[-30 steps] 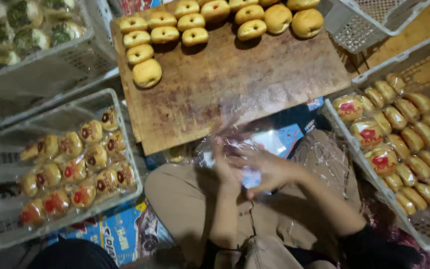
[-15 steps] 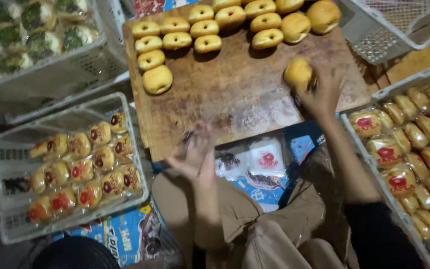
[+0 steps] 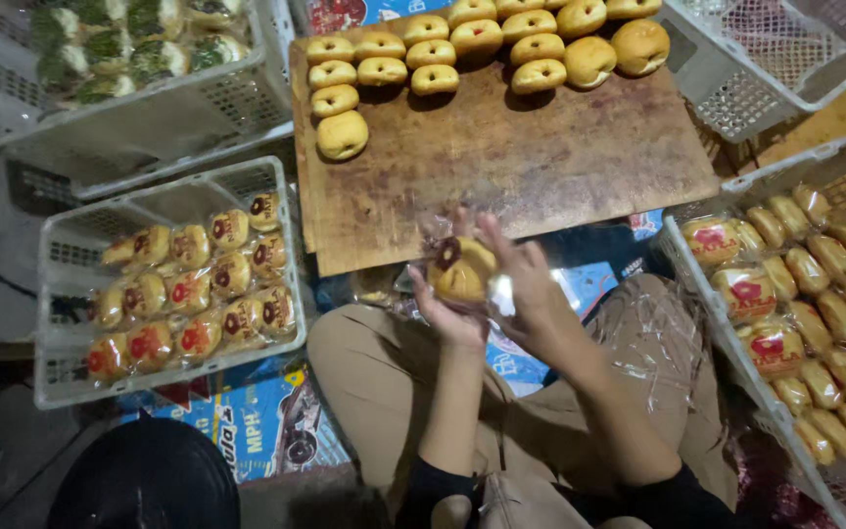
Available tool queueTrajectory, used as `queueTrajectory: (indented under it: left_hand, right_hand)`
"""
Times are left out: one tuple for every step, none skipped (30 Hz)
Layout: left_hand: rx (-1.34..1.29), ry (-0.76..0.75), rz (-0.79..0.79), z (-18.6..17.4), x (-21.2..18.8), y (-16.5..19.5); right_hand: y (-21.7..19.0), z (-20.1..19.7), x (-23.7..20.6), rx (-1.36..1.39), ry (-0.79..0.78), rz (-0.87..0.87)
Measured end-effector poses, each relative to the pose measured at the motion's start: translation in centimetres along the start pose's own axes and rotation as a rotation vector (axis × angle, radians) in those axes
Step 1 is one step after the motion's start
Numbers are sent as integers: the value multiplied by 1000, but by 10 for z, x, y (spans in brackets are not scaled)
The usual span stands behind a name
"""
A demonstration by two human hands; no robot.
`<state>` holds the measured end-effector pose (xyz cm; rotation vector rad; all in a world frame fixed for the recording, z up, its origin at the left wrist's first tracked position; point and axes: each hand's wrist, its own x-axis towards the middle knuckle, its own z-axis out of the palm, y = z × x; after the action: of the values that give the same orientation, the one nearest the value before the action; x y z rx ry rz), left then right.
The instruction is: The person sits on the floor and repeatedly picks up small round buns from a wooden board, places each one into a clear plastic bag, and then places the packaged buns into a white plastic crate. The person handles the buns and bags by hand throughout the process.
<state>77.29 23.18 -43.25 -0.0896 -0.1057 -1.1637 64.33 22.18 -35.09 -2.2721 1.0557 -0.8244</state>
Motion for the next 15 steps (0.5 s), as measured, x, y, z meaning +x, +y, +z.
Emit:
queueTrajectory:
  left_hand:
    - [50,17,37,2,-5,8]
    - [171,12,46,2,-11,15]
    - [288,4,56,1,-16,18]
    - [403,-6,67,0,-23,24]
    - [474,26,78,-2,-32,21]
    - [547,64,85,-2,-44,15]
    - [623,107,84,-1,-58,14]
    - [808,176,177,1,-70,14]
    - [990,237,278,5,-77,17]
    - [1170,298,384,11,-82,20]
    - [1265,102,238,18,-84,29]
    - [1350,-95,88,27,-83,42]
    - [1419,-295,-63,37,-80,50]
    - [1555,-376,-126,48,-75,58]
    - [1687,-455,-188,59,-73,62]
  right_hand:
    - [-3,3,-7,137,-44,-93]
    - [-6,5,-14,275,-89,-184]
    - [-11,11,-20,440,6,-176]
    - [-16,14,-28,602,100,-168]
    - [-20,16,-32,763,193,-156]
    - [-24,16,-35,706,270,-150]
    - [-25,12,-36,648,348,-137]
    - [-27,8,-36,586,428,-124]
    - [-26,-1,-36,567,180,-150]
    - [-22,-13,-34,541,-69,-174]
    - [-19,-23,-34,513,-322,-189]
    - [-15,-35,-35,472,-369,-198]
    - [-12,-45,-37,430,-417,-209]
    - [-10,-53,-41,387,-466,-222]
    - [-7,-64,-46,332,-406,-161]
